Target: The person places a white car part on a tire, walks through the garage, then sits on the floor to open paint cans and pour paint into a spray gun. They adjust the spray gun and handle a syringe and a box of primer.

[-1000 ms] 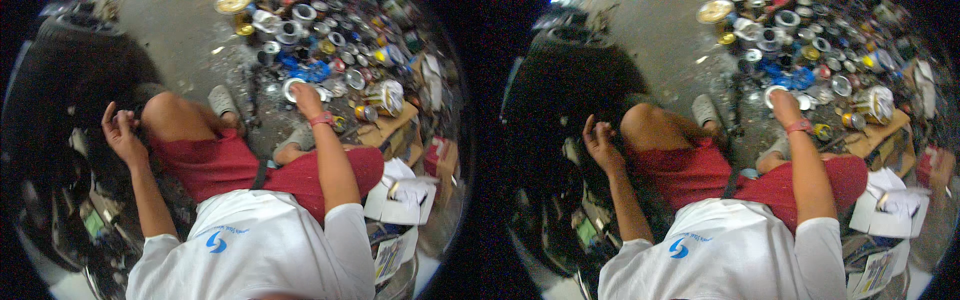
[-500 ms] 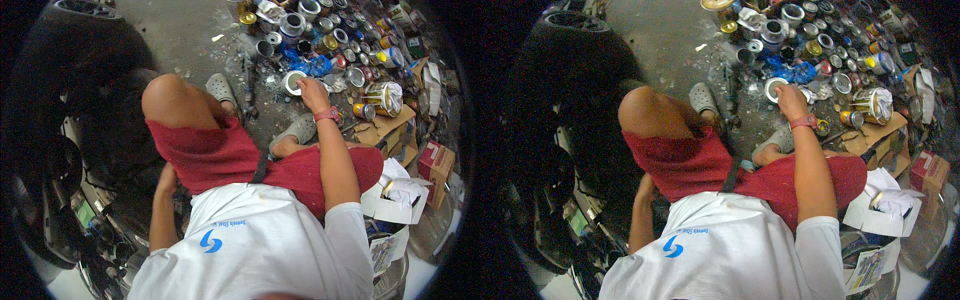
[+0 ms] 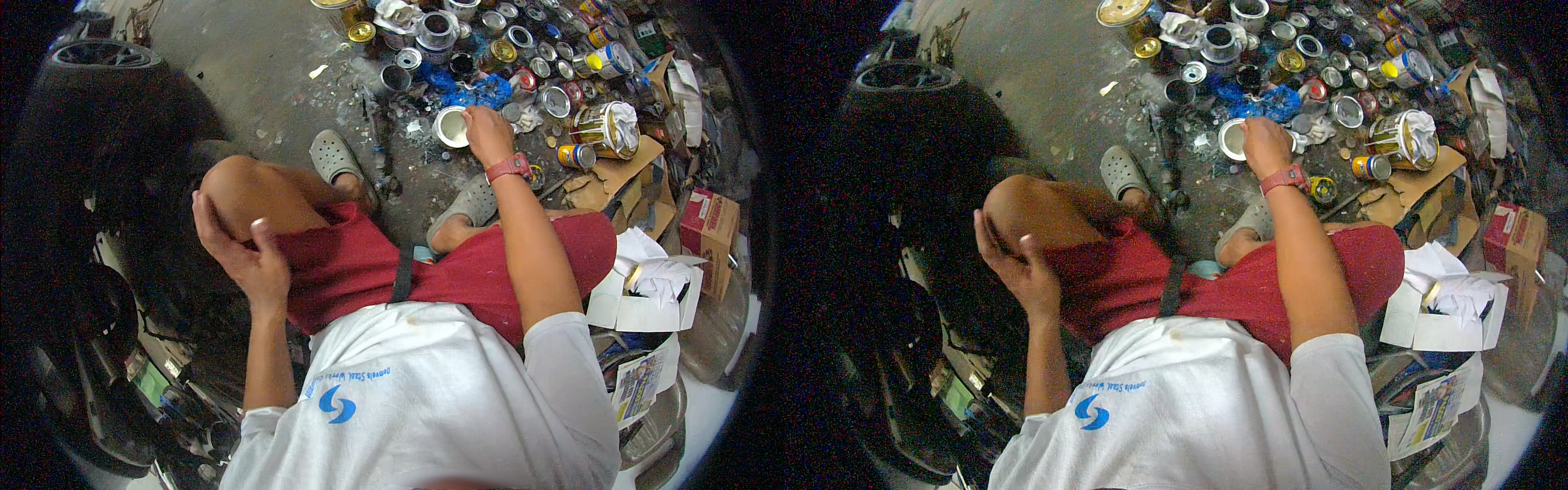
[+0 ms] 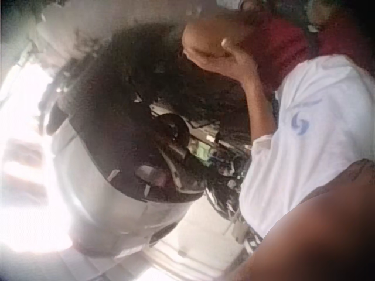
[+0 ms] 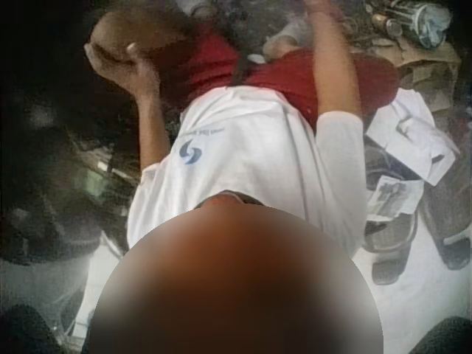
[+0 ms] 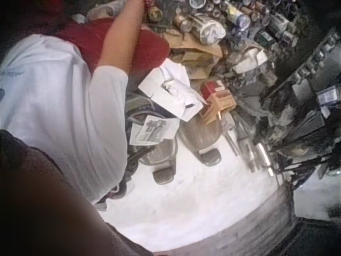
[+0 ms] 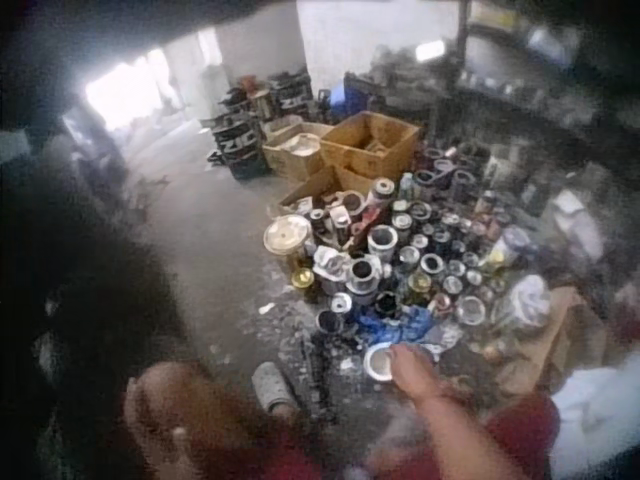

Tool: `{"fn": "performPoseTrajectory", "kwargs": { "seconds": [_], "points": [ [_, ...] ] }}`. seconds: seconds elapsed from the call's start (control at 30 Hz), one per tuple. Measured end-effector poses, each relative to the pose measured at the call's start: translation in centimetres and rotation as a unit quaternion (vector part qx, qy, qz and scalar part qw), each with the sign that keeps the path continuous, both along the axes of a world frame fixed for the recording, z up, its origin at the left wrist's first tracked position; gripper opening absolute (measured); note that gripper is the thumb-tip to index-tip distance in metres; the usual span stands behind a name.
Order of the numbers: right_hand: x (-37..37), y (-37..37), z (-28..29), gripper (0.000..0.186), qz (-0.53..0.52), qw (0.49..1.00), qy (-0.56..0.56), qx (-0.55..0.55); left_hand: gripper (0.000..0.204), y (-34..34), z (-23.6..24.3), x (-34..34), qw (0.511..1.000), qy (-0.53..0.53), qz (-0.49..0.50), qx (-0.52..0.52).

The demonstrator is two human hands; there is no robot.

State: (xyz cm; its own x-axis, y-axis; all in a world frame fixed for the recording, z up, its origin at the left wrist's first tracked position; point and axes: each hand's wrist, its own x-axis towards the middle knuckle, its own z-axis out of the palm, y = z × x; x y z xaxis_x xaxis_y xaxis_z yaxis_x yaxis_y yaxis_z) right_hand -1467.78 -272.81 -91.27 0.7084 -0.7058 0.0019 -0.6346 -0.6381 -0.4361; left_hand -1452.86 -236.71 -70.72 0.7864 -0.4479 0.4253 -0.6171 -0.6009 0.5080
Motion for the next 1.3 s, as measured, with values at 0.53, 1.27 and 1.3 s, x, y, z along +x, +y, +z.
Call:
{"fn": "performPoseTrajectory", "kwargs": {
  "seconds": [0.53,1.27,1.3],
  "points": [
    [0.0,0.1,-0.1,0.025,0.062,0.991,0.021,0.117,0.077,-3.4,-0.6,-0.7,0.979,-0.128,0.002,0.160],
    [-0.7,0.3,-0.6,0.020,0.030,0.998,-0.005,0.053,0.071,-4.1,-0.5,-1.4,0.968,-0.152,0.024,0.197],
    [-0.8,0.4,-0.6,0.021,0.008,1.000,-0.009,0.003,0.070,-4.0,-0.5,-1.5,0.969,-0.153,0.021,0.191]
  ]
}}
